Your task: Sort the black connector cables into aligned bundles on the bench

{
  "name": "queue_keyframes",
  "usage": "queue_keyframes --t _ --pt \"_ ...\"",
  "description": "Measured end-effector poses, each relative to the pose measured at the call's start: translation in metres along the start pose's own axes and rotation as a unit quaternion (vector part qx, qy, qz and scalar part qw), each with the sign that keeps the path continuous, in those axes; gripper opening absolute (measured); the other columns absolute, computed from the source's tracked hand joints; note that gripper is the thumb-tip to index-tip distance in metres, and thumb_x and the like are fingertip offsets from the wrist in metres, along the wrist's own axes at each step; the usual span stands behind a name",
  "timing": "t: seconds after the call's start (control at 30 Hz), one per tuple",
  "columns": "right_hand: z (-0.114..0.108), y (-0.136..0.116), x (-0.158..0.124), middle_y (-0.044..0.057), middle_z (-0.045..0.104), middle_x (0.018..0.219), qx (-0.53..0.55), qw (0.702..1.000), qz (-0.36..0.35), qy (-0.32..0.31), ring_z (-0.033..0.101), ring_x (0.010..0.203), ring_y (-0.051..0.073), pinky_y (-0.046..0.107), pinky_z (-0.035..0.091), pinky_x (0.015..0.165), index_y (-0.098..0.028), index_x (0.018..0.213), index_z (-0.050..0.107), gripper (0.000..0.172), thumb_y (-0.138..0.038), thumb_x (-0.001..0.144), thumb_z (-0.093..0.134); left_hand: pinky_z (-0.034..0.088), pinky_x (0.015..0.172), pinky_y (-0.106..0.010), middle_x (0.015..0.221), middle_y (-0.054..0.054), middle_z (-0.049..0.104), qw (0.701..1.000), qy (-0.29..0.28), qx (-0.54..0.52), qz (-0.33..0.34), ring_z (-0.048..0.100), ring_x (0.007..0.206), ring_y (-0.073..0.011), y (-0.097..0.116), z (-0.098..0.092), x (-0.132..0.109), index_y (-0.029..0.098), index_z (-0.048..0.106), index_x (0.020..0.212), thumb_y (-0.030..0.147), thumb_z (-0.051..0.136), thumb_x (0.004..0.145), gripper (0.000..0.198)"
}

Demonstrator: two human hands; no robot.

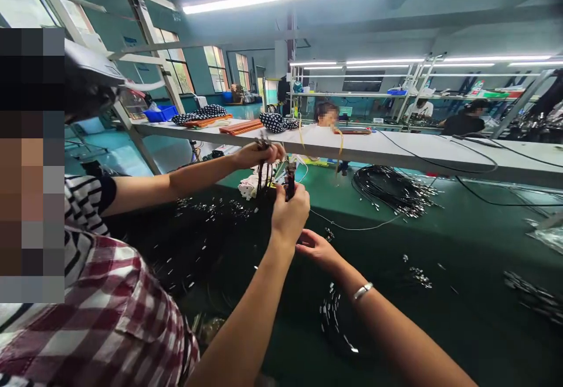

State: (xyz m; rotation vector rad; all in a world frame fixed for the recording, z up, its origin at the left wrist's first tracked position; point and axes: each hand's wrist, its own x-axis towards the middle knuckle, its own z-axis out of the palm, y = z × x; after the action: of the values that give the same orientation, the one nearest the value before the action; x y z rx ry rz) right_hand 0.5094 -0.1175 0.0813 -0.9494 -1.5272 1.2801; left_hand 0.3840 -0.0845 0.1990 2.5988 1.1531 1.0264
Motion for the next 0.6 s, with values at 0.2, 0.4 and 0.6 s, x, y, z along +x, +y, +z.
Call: queue_keyframes --t 0.2,0.4,0.6 --pt "0.008 0.007 -0.016 0.005 0.064 0.096 0.081 0.996 0.015 -0.041 0.058 0.093 0.019 0.037 0.04 0.091 -0.017 0.096 0.061 0.035 -0.044 0.073 0.061 0.045 0.068 -0.032 0.081 -0.004 0.061 0.997 -0.009 0.07 0.006 0.057 0.073 -0.0146 -0.01 -0.001 0.01 0.014 0.057 0.094 0.052 0.042 0.083 0.042" --pt "0.014 -0.004 -0.023 0.004 0.061 0.094 0.035 0.999 -0.01 -0.01 0.057 0.086 0.017 0.033 0.045 0.082 -0.018 0.103 0.057 0.039 -0.04 0.072 0.063 0.043 0.062 -0.03 0.056 -0.006 0.056 0.99 -0.003 0.14 0.022 0.057 0.064 -0.017 -0.018 0.002 0.013 0.012 0.061 0.075 0.042 0.044 0.082 0.035" --pt "0.026 -0.002 -0.015 0.003 0.058 0.09 -0.052 0.996 -0.033 0.067 0.055 0.078 0.014 0.028 0.046 0.073 -0.019 0.099 0.06 0.036 -0.039 0.07 0.066 0.044 0.06 -0.026 0.065 -0.007 0.057 0.98 0.037 0.19 0.04 0.058 0.07 -0.0169 -0.004 -0.002 0.002 0.011 0.058 0.093 0.011 0.025 0.086 0.034"
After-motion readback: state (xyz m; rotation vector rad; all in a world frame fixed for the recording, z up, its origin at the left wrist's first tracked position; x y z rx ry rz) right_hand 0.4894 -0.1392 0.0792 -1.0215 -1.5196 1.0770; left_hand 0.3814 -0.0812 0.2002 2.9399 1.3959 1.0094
